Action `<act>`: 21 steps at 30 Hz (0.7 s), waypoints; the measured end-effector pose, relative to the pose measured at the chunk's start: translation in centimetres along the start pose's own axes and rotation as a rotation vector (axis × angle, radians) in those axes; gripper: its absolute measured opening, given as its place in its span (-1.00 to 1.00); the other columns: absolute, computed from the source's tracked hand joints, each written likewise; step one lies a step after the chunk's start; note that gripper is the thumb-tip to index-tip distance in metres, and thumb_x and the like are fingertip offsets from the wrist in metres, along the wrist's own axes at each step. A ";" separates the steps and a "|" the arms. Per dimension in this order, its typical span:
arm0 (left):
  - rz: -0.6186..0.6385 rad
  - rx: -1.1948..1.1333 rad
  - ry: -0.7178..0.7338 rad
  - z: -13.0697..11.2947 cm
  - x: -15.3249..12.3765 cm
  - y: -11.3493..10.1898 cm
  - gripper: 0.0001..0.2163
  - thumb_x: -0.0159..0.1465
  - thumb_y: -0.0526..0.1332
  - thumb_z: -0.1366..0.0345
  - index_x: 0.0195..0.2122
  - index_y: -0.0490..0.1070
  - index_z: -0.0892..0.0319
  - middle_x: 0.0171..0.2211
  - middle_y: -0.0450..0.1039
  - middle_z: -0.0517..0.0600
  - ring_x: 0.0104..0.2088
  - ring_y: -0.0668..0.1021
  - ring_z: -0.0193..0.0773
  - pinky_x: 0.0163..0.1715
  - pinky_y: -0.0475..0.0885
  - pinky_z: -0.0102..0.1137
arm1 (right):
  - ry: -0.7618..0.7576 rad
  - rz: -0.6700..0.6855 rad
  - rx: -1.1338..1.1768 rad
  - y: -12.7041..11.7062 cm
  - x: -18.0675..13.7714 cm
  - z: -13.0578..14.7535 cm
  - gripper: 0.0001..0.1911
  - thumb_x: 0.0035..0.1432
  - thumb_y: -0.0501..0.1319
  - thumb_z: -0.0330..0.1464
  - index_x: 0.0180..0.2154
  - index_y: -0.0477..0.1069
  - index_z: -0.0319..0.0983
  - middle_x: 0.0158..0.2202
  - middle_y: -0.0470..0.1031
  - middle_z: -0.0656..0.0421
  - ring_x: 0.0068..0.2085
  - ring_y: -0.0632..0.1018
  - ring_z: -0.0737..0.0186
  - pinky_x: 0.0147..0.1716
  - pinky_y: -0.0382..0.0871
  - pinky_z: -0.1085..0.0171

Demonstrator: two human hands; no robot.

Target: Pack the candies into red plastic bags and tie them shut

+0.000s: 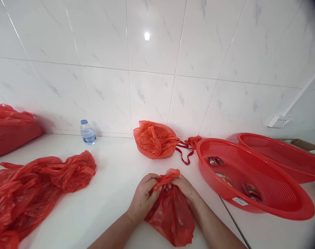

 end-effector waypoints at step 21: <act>-0.089 -0.383 -0.386 4.7 -0.9 0.6 -0.85 0.11 0.02 0.46 -0.33 0.29 0.14 -0.37 0.43 -0.09 -0.41 0.47 -0.35 -0.42 0.35 -0.47 | -0.171 -0.503 -0.846 -3.5 -0.3 2.7 -0.73 -0.14 0.17 -0.44 -0.29 0.35 -0.15 -0.52 0.43 0.30 -0.47 0.44 0.29 -0.45 0.27 0.33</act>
Point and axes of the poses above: each hand's wrist, its own x-axis towards the middle knuckle, its own y-axis out of the palm, z = x × y, the point moved 10 cm from there along x, towards the middle knuckle
